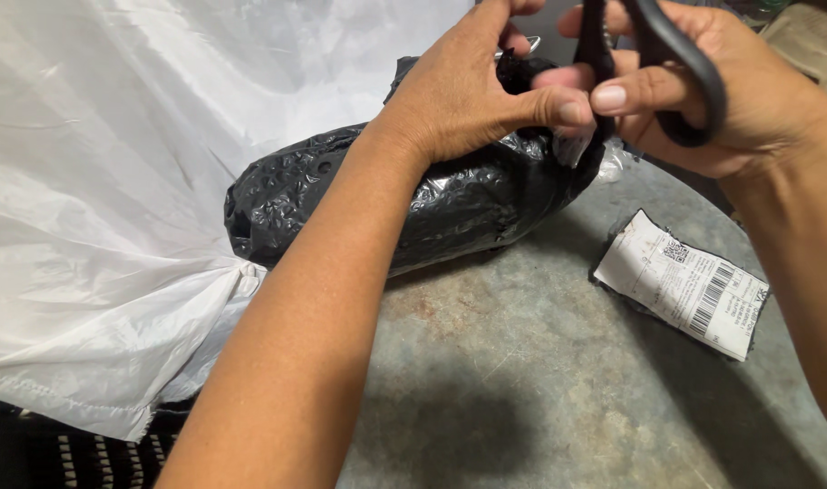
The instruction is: The person uses scissors to cut open a black plastic parcel on a table. They repeatedly snip along the sealed edges and then tear the plastic to widen the opening. The parcel remains on the table throughout the clip.
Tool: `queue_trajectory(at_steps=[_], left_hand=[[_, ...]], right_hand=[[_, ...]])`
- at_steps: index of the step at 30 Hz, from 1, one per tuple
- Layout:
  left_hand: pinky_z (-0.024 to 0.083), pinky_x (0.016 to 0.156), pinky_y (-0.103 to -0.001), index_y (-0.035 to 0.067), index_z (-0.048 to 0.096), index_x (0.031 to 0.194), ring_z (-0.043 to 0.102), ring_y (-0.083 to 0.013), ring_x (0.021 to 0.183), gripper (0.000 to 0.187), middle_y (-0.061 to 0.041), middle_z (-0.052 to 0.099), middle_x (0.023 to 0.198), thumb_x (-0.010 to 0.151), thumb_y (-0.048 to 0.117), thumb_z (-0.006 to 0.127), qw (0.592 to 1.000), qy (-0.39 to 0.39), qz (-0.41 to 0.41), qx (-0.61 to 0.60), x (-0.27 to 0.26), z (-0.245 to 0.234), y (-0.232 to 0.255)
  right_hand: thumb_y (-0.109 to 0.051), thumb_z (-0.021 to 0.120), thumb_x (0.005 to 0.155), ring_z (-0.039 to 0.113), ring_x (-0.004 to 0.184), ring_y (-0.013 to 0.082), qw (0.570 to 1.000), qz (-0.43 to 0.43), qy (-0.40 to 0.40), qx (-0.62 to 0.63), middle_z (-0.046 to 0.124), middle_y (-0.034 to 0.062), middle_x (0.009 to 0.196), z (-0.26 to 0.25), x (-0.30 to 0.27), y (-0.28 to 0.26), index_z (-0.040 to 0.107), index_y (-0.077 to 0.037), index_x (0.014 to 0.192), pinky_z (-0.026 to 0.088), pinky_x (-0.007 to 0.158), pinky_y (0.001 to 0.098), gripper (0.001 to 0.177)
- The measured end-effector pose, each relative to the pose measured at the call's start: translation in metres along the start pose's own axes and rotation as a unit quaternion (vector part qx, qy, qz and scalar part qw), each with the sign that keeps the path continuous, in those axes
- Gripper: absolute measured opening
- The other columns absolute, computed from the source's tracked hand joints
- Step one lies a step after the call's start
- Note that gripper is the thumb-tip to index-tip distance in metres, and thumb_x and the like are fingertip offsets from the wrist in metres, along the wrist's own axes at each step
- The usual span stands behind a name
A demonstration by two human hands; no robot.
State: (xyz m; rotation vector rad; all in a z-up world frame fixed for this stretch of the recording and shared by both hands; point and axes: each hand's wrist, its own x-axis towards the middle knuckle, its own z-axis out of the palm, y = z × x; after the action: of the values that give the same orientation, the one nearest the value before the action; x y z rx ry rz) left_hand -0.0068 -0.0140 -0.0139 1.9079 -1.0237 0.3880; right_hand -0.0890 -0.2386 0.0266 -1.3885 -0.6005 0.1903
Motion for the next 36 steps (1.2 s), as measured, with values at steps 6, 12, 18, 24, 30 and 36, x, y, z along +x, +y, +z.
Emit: queue_trajectory(at_steps=[6,12,18,24,30,36], left_hand=[[0.058,0.105,-0.04,0.01,0.051,0.147,0.067,-0.0252,0.125,0.124,-0.01,0.065,0.14,0.055,0.088,0.082,1.0,-0.006,0.011,0.023,-0.002,-0.002,-0.002],[0.057,0.107,-0.041,0.011,0.048,0.152,0.066,-0.0252,0.127,0.121,-0.009,0.064,0.145,0.062,0.085,0.082,1.0,0.0,0.031,-0.001,-0.001,-0.004,0.0],[0.057,0.106,-0.04,0.011,0.05,0.148,0.067,-0.0238,0.126,0.116,-0.009,0.067,0.138,0.064,0.083,0.083,1.0,-0.003,0.005,0.03,-0.003,-0.004,0.007],[0.057,0.104,-0.041,0.005,0.052,0.144,0.069,-0.0288,0.122,0.122,-0.016,0.066,0.135,0.056,0.081,0.089,0.999,-0.002,0.03,0.033,-0.003,-0.003,0.008],[0.054,0.098,-0.041,0.007,0.064,0.128,0.067,-0.0305,0.115,0.11,-0.015,0.067,0.121,0.048,0.075,0.095,0.995,-0.007,0.007,0.098,-0.003,-0.003,0.009],[0.055,0.092,-0.039,0.01,0.071,0.115,0.067,-0.0286,0.106,0.074,-0.011,0.067,0.11,0.061,0.053,0.098,0.992,-0.01,0.024,0.121,-0.005,-0.007,0.008]], right_hand=[[0.004,0.072,0.086,0.071,0.083,0.0223,0.996,0.042,0.073,0.01,0.072,0.0107,0.095,0.011,-0.006,-0.006,0.063,-0.003,0.128,0.058,0.076,0.0346,0.044],[0.008,0.071,0.084,0.076,0.098,0.0301,0.991,0.046,0.088,0.088,0.073,0.0149,0.1,0.019,-0.003,0.002,0.057,0.0,0.126,0.065,0.089,0.0491,0.046],[0.009,0.073,0.085,0.072,0.087,0.0253,0.998,0.021,0.033,0.05,0.071,0.0165,0.094,0.011,-0.004,0.006,0.06,-0.005,0.136,0.059,0.086,0.038,0.054],[0.006,0.069,0.084,0.072,0.084,0.0218,0.996,0.07,0.062,0.0,0.071,0.014,0.09,0.003,-0.006,0.005,0.06,-0.001,0.135,0.06,0.081,0.0358,0.053],[0.008,0.066,0.082,0.073,0.092,0.0236,0.989,0.069,0.105,-0.072,0.07,0.0135,0.092,-0.009,-0.01,0.005,0.058,0.0,0.136,0.059,0.086,0.0357,0.055],[-0.001,0.073,0.087,0.071,0.077,0.0184,0.956,0.105,0.253,-0.104,0.071,0.0099,0.092,-0.055,-0.017,0.008,0.062,-0.009,0.135,0.047,0.053,0.0201,0.05]])
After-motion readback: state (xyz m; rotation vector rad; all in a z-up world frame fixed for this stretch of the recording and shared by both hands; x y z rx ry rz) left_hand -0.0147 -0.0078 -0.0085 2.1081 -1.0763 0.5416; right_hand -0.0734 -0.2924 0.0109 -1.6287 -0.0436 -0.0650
